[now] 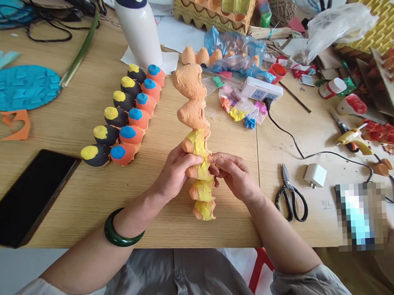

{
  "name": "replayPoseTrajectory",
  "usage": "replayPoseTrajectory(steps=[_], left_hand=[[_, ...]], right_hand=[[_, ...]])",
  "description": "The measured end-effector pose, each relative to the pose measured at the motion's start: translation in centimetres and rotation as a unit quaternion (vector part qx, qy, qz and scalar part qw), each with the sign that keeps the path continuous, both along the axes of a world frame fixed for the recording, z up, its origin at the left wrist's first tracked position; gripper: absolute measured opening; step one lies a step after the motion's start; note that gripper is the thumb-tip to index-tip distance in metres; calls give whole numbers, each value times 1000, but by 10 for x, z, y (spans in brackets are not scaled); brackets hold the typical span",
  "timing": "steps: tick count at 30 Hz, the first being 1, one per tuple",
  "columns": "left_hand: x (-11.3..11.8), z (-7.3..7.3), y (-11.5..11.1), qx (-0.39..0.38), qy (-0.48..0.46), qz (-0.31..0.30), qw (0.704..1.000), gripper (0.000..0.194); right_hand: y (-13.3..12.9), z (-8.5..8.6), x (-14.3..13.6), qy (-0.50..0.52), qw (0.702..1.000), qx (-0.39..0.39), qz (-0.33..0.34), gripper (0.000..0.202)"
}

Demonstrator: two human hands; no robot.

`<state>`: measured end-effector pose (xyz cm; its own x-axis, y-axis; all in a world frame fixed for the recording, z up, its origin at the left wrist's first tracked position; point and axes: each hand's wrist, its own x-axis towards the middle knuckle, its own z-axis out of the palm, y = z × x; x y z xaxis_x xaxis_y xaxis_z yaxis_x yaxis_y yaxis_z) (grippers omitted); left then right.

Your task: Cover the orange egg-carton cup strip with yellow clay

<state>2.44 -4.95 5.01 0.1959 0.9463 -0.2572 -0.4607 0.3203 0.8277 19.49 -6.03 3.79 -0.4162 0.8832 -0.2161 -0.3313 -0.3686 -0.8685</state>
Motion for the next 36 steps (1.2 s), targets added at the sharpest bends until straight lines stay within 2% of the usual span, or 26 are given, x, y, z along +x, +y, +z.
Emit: replayPoseTrajectory(steps=[4, 9, 14, 20, 28, 32, 36], left_hand=[[0, -2, -1, 18, 9, 3, 1000, 13], [-4, -13, -3, 74, 28, -37, 996, 14], [-8, -22, -6, 126, 64, -45, 989, 14], [-7, -22, -8, 118, 55, -82, 988, 21], [-5, -28, -5, 119, 36, -89, 988, 37], [-5, -24, -5, 93, 47, -77, 992, 29], [-4, -20, -5, 50, -4, -90, 995, 29]], right_hand=[[-2, 2, -2, -24, 1000, 11, -7, 36], [-4, 10, -5, -82, 996, 3, -29, 38], [-4, 14, -6, -102, 994, -4, -41, 45], [-3, 16, -4, -115, 993, -17, -18, 45], [2, 10, -2, -130, 991, -10, -16, 46], [1, 6, -2, -108, 994, -6, -25, 47], [1, 2, -1, -86, 996, 5, -31, 48]])
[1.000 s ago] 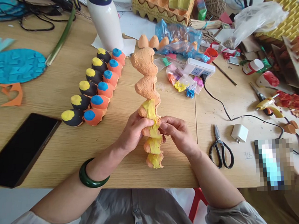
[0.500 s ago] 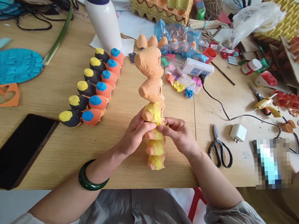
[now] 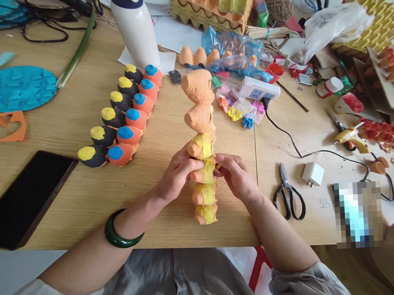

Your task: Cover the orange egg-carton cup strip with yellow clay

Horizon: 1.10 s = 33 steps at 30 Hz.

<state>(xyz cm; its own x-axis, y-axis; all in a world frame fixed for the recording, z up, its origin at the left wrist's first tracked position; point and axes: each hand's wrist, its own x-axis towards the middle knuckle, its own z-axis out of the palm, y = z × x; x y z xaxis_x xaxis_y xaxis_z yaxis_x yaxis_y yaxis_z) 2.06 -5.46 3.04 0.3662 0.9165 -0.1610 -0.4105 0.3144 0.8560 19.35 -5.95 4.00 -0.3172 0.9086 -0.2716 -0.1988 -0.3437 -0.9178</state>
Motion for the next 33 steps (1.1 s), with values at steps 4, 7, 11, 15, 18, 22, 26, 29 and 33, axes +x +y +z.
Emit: replayPoseTrajectory(steps=[4, 7, 11, 15, 18, 22, 26, 29, 33], left_hand=[[1, 2, 0, -2, -13, -5, 1000, 24], [3, 8, 1, -21, 2, 0, 1000, 23], [4, 13, 2, -52, 9, 17, 998, 26], [3, 9, 2, -48, 5, 11, 999, 18], [2, 7, 1, -35, 11, 15, 999, 14], [2, 12, 2, -42, -31, 13, 999, 17], [5, 15, 3, -53, -61, 15, 997, 27], [6, 13, 4, -48, -63, 8, 997, 19], [5, 9, 5, -47, -82, -12, 995, 16]], right_hand=[[-1, -2, 0, -8, 1000, 10, -10, 49], [-2, -2, 0, -9, 999, 34, -3, 50], [-4, -2, -2, -4, 1000, 28, -4, 52], [-3, -1, -3, -13, 1000, 14, -9, 51], [-2, -1, -3, -17, 1000, 2, -24, 50], [-1, -2, -3, -15, 998, -7, -57, 48], [-1, -3, -2, -28, 993, -42, -103, 49], [-1, -3, 0, -22, 993, -72, -95, 51], [-1, -2, 2, -4, 994, -55, -89, 50]])
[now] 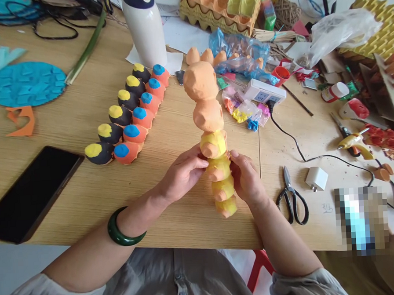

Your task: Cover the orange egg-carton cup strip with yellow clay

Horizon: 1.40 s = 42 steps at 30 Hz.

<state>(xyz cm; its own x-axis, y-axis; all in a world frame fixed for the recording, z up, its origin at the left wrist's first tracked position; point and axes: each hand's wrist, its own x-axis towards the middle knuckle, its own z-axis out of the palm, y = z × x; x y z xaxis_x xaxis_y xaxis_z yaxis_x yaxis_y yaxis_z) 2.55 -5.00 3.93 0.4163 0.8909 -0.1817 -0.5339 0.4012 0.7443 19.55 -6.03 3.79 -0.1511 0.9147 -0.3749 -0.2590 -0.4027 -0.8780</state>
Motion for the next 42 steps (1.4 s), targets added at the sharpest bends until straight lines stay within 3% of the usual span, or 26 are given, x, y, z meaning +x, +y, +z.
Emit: replayPoseTrajectory(steps=[7, 15, 19, 28, 35, 42], left_hand=[[-1, 0, 2, -2, -7, -3, 1000, 21], [-1, -1, 4, -30, -33, -14, 999, 13], [-3, -1, 4, -30, -30, -16, 999, 19], [-3, -3, 6, -31, -43, -8, 999, 22], [-3, 0, 3, 1, -50, -19, 999, 23], [-3, 0, 4, -36, -89, -36, 995, 30]], right_hand=[[-1, 3, 2, 0, 1000, 22, 22, 44], [0, 5, -1, 23, 1000, 1, -7, 40], [0, 3, -1, 27, 1000, 14, -6, 42], [0, 3, 6, -4, 998, 34, 53, 41], [-1, 2, 6, -10, 997, 52, 51, 41], [-4, -1, 2, 0, 998, 47, 36, 37]])
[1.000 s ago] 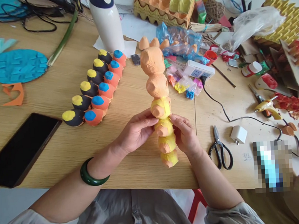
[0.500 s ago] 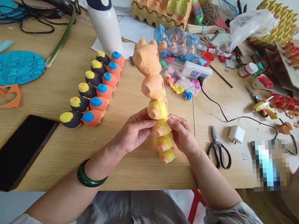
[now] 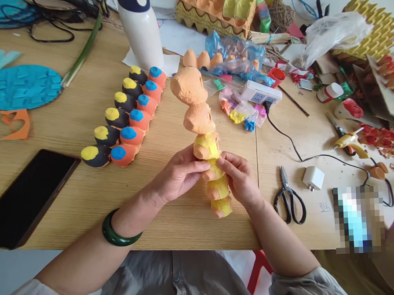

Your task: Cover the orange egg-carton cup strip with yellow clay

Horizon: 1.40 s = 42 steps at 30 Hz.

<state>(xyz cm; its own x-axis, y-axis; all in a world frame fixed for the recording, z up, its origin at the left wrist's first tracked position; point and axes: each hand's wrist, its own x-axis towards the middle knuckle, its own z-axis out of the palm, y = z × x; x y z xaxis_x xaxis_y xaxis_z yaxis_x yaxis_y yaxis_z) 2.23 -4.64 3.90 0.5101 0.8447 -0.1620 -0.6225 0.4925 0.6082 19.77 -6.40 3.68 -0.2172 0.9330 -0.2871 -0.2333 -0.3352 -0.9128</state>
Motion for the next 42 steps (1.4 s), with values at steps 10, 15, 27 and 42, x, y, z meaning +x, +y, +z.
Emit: replayPoseTrajectory(steps=[10, 15, 27, 42], left_hand=[[1, -1, 4, -9, -14, -6, 1000, 33], [2, -4, 4, -14, -12, 8, 1000, 18], [-2, -10, 5, -14, -23, -43, 999, 27], [-3, -10, 6, -35, -30, -20, 999, 26]], right_hand=[[4, 3, -1, 45, 998, -36, -25, 37], [6, 3, 0, 56, 997, -45, -41, 35], [7, 2, 2, 56, 995, -75, -46, 37], [2, 2, 1, 5, 999, -24, -26, 42]])
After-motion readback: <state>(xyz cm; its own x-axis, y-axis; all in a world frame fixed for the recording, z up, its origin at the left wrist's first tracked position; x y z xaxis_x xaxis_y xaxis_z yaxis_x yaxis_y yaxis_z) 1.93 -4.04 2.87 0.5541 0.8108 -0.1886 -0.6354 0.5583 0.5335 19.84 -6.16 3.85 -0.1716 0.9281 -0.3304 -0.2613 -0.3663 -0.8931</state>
